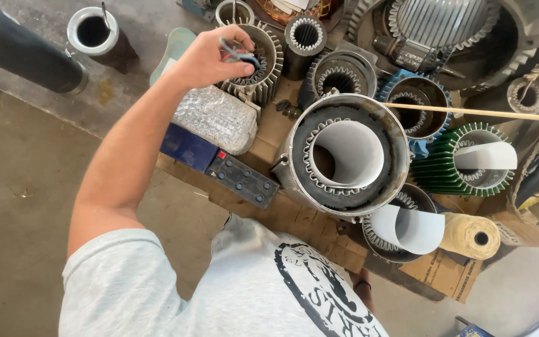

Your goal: Inspecting electric motor stators, using a calculator for data entry, and applying insulation or sealant to the windings.

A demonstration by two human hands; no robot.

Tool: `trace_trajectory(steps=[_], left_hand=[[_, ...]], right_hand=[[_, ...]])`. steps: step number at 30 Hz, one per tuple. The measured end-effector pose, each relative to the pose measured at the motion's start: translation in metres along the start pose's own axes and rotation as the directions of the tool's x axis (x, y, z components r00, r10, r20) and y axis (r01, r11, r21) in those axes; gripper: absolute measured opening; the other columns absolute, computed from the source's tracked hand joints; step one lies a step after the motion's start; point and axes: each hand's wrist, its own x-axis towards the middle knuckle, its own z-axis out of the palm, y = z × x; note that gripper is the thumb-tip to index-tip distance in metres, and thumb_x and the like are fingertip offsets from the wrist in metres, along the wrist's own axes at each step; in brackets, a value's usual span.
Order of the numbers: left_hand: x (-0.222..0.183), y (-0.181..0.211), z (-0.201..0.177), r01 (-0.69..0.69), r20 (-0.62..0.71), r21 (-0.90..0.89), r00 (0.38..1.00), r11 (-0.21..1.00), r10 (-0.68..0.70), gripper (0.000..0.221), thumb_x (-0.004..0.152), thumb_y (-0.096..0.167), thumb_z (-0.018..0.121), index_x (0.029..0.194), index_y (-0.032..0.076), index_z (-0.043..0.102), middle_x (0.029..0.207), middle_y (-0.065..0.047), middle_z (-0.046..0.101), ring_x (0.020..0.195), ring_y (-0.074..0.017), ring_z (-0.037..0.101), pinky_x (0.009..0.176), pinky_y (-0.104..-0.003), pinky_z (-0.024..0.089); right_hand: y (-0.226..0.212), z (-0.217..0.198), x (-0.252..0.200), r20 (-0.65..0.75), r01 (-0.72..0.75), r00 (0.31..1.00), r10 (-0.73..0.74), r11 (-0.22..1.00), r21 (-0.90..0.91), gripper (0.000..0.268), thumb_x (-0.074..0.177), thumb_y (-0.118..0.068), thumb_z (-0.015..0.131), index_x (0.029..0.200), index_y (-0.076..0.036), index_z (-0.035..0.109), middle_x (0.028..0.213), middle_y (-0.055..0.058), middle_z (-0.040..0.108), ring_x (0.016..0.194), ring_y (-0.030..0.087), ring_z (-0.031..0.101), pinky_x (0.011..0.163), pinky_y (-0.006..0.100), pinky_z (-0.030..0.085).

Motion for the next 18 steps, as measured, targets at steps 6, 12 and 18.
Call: trace_trajectory(steps=[6,12,18], left_hand=[[0.018,-0.013,0.003,0.151,-0.23,0.139,0.966,0.979,-0.117,0.034,0.111,0.043,0.067,0.104,0.011,0.073,0.074,0.001,0.07,0.057,-0.0092,0.051,0.055,-0.029,0.038],[0.02,-0.01,-0.006,0.133,-0.236,0.348,0.97,0.928,-0.05,0.032,0.113,0.04,0.067,0.097,0.012,0.073,0.066,0.001,0.059,0.051,-0.0164,0.048,0.055,-0.035,0.04],[0.02,-0.016,-0.021,0.041,-0.172,0.362,0.985,0.931,0.024,0.02,0.113,0.018,0.074,0.094,0.011,0.075,0.07,0.002,0.064,0.059,-0.014,0.052,0.061,-0.035,0.042]], right_hand=[[-0.032,-0.028,0.013,0.018,-0.003,1.0,0.003,1.0,-0.022,0.049,0.085,0.015,0.064,0.133,0.006,0.057,0.124,0.026,0.07,0.107,0.036,0.072,0.082,0.045,0.057],[-0.015,-0.039,-0.016,0.034,-0.016,0.999,0.017,0.999,-0.031,0.049,0.085,0.013,0.065,0.133,0.005,0.058,0.125,0.025,0.071,0.108,0.036,0.072,0.084,0.044,0.056],[0.004,-0.053,-0.043,0.053,-0.025,0.998,0.027,0.999,-0.039,0.05,0.085,0.012,0.067,0.133,0.004,0.059,0.126,0.024,0.071,0.109,0.035,0.072,0.085,0.043,0.056]])
